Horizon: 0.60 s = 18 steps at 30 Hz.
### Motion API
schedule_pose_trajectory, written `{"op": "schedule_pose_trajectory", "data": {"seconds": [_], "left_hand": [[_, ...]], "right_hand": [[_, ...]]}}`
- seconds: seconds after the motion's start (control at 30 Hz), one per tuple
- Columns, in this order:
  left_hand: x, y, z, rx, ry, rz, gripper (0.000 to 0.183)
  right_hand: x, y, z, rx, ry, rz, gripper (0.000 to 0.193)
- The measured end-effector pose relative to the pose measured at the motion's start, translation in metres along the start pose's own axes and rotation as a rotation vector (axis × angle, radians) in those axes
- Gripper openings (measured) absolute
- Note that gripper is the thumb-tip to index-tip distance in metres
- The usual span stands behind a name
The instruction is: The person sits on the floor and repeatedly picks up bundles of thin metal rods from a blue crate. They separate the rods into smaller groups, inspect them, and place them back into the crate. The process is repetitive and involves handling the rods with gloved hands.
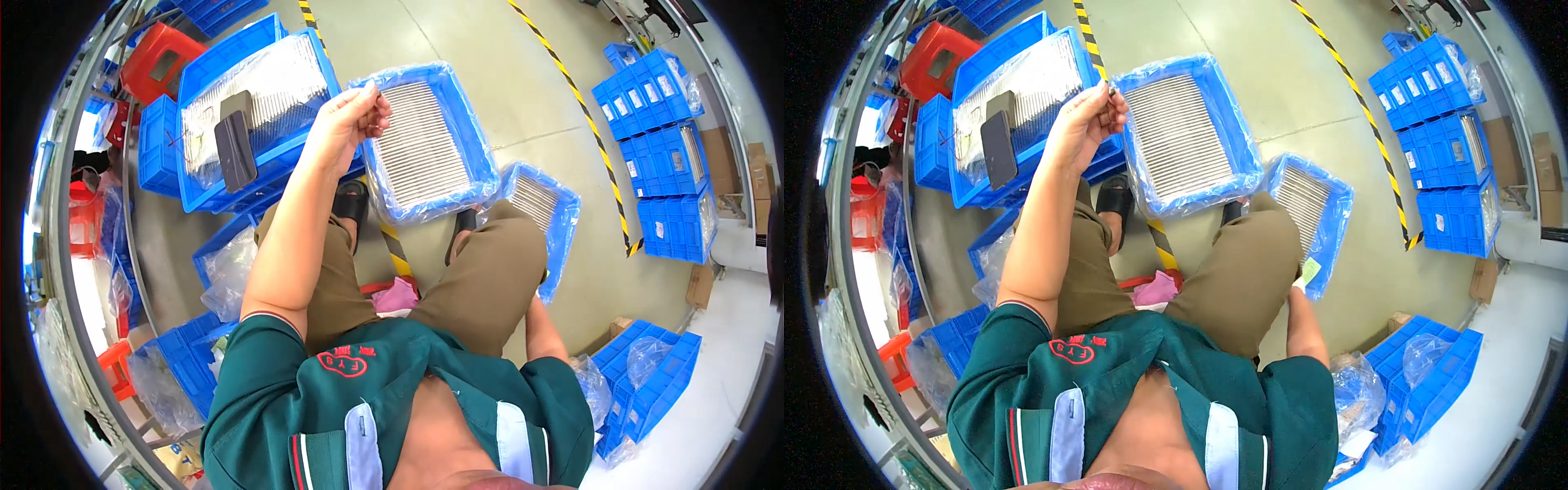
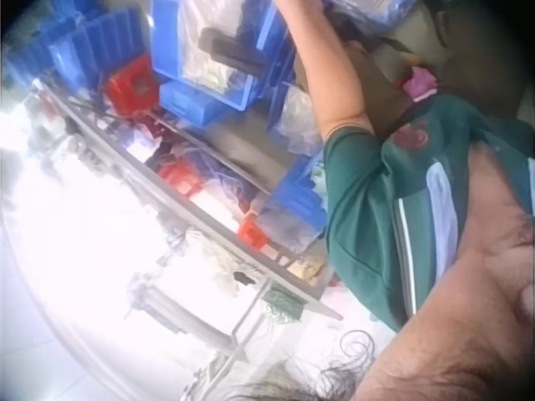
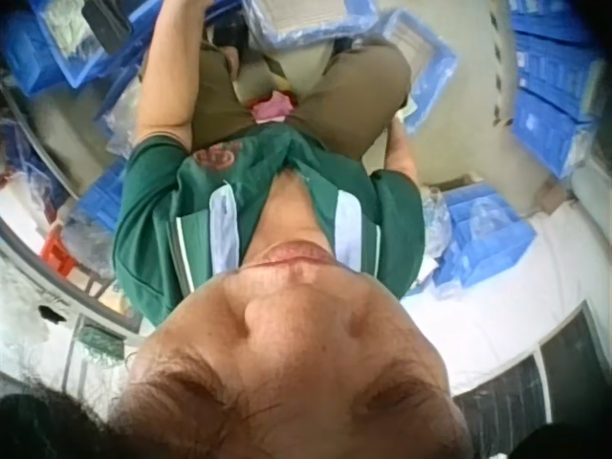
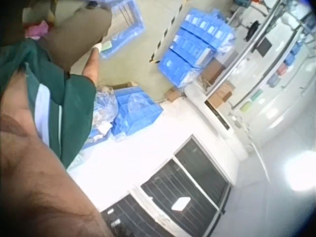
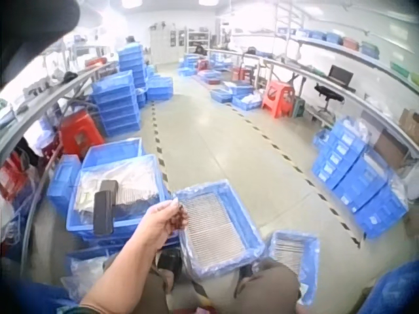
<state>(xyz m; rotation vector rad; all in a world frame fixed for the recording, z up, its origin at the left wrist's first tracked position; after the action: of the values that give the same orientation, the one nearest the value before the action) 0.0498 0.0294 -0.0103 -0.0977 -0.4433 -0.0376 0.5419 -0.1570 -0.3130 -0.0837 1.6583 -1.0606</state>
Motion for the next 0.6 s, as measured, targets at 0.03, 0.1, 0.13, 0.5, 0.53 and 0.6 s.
{"op": "schedule_pose_trajectory", "data": {"seconds": [0.03,0.1,0.13,0.5,0.53,0.6], "left_hand": [[0.0,0.0,0.001,0.0,-0.013,0.0,0.027],[-0.011,-0.009,0.003,0.011,-0.006,0.032,0.029],[-0.01,-0.007,0.003,0.013,-0.001,0.017,0.029],[-0.009,-0.002,-0.003,-0.025,-0.113,0.006,0.031],[-0.011,-0.001,-0.003,-0.033,-0.115,0.023,0.03],[-0.013,0.002,0.0,-0.002,-0.125,0.024,0.03]], "right_hand": [[0.004,-0.009,-0.002,0.015,0.103,-0.012,0.038],[-0.004,-0.022,-0.021,0.013,0.322,-0.057,0.04],[-0.008,-0.03,-0.024,0.035,0.471,-0.064,0.041],[-0.219,-0.11,-0.143,-0.546,1.336,0.282,0.023],[-0.24,-0.137,-0.168,-0.578,1.407,0.272,0.024],[-0.27,-0.185,-0.21,-0.713,1.4,0.291,0.024]]}}
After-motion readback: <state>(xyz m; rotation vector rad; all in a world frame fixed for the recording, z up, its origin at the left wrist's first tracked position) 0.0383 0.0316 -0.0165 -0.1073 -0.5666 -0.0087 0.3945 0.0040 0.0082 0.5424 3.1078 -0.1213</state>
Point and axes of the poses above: each hand's wrist, its own y-axis towards the middle knuckle, its own x-axis out of the palm, z = x × y, the point moved 2 cm from there along y, towards the middle knuckle, and after that the axes turned 4 degrees about x, right-handed, at the moved point
